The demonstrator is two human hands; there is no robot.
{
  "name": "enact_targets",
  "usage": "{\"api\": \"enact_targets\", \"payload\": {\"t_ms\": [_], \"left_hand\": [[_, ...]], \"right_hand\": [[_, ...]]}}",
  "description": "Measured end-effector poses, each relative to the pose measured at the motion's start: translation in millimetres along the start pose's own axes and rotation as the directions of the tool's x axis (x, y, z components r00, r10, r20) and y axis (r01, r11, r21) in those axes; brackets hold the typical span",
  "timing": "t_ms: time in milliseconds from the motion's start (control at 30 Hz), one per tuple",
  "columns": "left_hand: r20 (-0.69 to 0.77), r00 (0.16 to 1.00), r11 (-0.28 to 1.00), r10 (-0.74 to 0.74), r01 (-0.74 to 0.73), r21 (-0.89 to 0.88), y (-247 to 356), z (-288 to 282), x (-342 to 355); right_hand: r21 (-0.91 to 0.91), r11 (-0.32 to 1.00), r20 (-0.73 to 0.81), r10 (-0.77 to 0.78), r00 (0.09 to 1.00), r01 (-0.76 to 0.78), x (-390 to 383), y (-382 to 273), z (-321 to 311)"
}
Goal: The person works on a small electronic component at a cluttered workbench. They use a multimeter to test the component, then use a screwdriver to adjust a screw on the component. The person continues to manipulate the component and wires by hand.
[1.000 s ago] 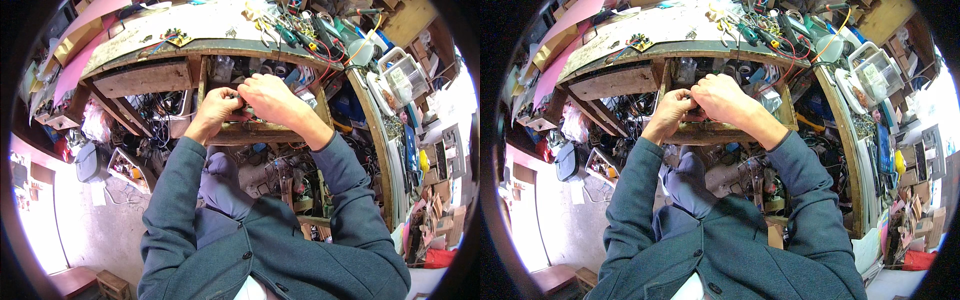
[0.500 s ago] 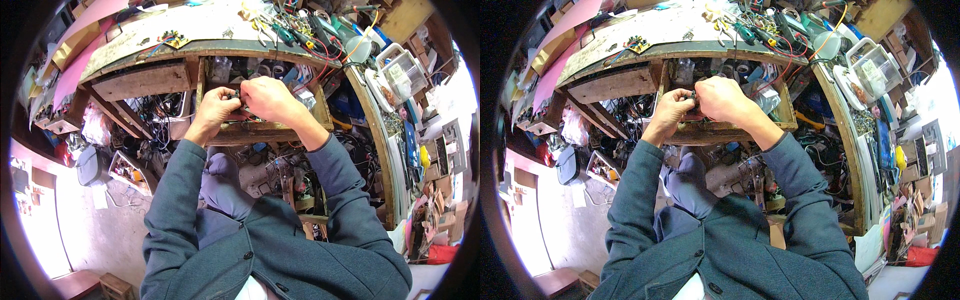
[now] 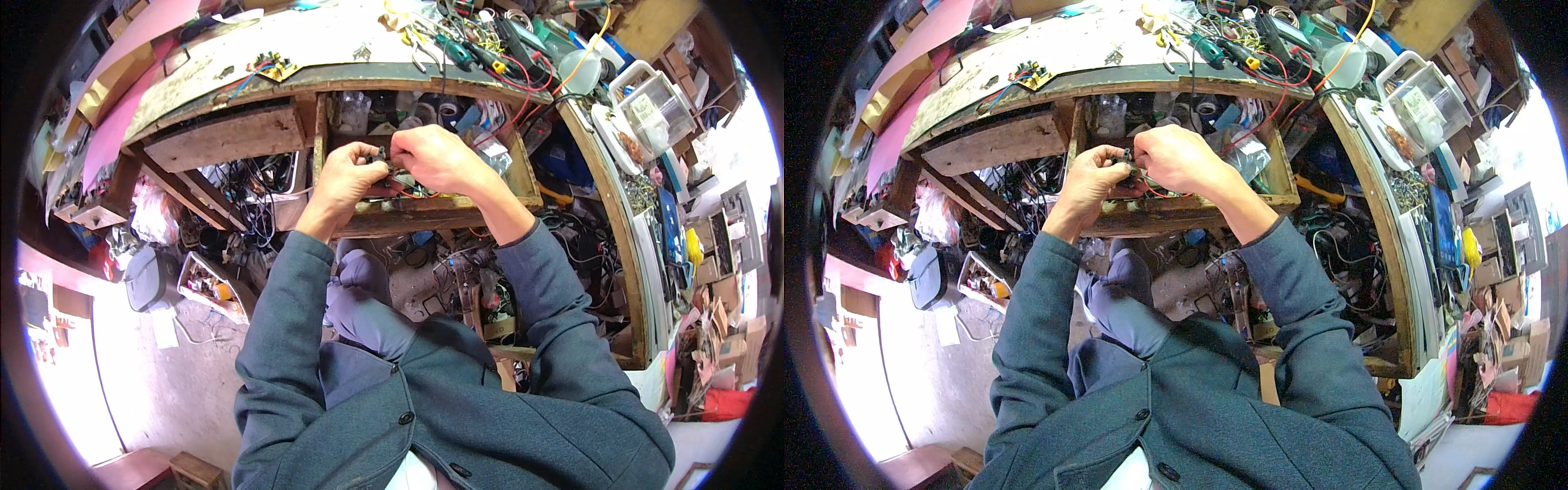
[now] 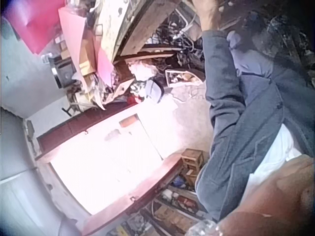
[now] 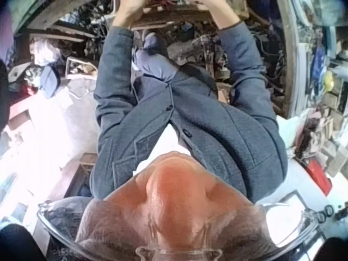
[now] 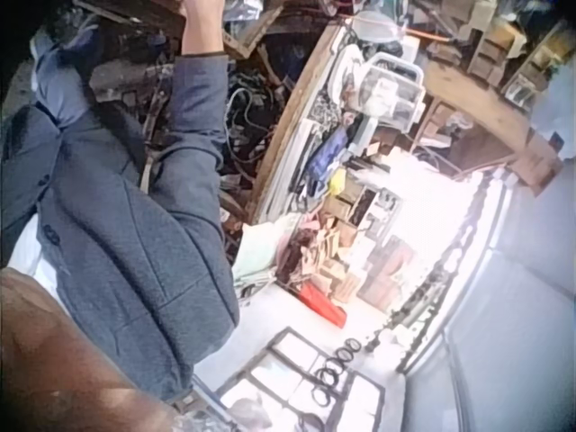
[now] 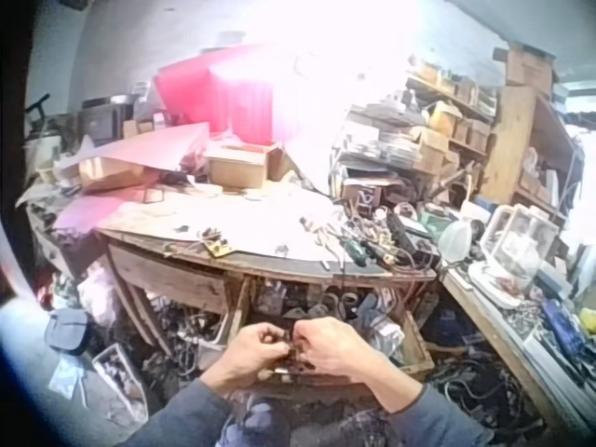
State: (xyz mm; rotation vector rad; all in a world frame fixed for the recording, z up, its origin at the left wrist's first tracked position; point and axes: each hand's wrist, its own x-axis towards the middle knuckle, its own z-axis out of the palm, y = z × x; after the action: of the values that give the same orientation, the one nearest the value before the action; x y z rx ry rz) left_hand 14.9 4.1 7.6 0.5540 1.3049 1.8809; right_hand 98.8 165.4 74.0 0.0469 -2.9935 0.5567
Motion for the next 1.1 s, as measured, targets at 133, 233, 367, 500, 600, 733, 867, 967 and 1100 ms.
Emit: {"api": "enact_targets", "payload": {"t_ms": [133, 233, 367, 500, 600, 733, 867, 967, 1100], "left_hand": [[-0.008, 1.000, 1.000, 0.000, 0.000, 0.004, 3, 2, -2], [-0.012, 1.000, 1.000, -0.014, 0.014, 0.006, 3, 2, -1], [-0.001, 1.000, 0.999, -0.019, 0.019, 0.030, 1, 0, 0], [0.009, 1.000, 0.999, -0.016, 0.015, 0.032, -2, -2, 3], [-0.003, 1.000, 0.999, -0.012, 0.012, 0.043, 0, 0, 1], [-0.008, 1.000, 0.999, -0.010, 0.010, 0.034, 0, 0, 1], [-0.019, 1.000, 1.000, -0.004, 0.005, 0.023, 1, 1, 0], [-0.034, 0.999, 1.000, 0.006, -0.006, -0.016, 0, 2, 0], [-0.031, 1.000, 1.000, 0.002, -0.002, -0.013, -1, 0, 1]], "right_hand": [[-0.058, 0.997, -0.020, -0.044, 0.999, 0.043, -1, -3, -2], [-0.125, 0.990, -0.027, -0.072, 0.997, 0.068, -1, -1, 1], [-0.174, 0.979, -0.049, -0.119, 0.992, 0.109, -2, -3, 3], [-0.233, 0.966, -0.069, -0.135, 0.988, 0.116, -3, -8, 3], [-0.267, 0.960, -0.063, -0.102, 0.993, 0.081, -2, -13, 1], [-0.245, 0.969, -0.072, -0.036, 0.997, 0.017, 2, -14, 2], [-0.144, 0.988, -0.051, 0.039, 0.998, -0.046, 5, -11, -1], [-0.021, 0.998, -0.070, 0.053, 0.996, -0.055, 5, -2, 1], [0.115, 0.987, -0.079, 0.124, 0.989, -0.115, 3, 0, 2]]}}
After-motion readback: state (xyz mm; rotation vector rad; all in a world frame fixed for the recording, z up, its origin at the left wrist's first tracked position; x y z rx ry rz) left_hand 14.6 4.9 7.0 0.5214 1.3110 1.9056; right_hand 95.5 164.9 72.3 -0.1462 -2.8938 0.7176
